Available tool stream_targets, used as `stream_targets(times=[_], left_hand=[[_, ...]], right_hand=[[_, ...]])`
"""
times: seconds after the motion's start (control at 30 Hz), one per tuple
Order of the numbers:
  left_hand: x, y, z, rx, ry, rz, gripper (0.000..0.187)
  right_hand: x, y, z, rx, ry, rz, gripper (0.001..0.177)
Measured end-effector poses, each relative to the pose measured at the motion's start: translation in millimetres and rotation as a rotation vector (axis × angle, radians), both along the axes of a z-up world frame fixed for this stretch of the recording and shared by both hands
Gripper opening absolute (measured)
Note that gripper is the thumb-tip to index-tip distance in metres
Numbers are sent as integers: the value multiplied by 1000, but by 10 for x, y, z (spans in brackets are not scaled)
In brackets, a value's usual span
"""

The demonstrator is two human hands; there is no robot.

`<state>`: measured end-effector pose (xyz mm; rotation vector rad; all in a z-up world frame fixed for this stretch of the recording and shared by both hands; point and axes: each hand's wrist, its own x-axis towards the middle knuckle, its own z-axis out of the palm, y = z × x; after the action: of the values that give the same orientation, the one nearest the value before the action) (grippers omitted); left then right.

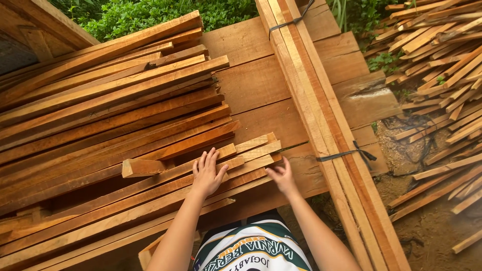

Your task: Organizing and stacking thin wood slats on a wooden workbench in a workshop.

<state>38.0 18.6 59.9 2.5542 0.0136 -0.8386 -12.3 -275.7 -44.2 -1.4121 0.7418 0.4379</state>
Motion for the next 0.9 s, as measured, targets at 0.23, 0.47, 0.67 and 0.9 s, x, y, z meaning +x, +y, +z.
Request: stream_targets(times=[0.23, 0.47, 0.67, 0.9], left_hand=[[-30, -156, -138, 53, -9, 71, 71], [15, -180, -163, 59, -33, 114, 70], [-21, -226, -157, 84, -43, 105, 70], [-65, -242, -134, 92, -31, 130, 69]], right_hand=[[89, 99, 39, -182, 96, 303, 137], [174, -52, -248, 63, -91, 219, 128], [186, -447, -406, 154, -124, 241, 101], [348, -760, -467, 146, -97, 188, 54]])
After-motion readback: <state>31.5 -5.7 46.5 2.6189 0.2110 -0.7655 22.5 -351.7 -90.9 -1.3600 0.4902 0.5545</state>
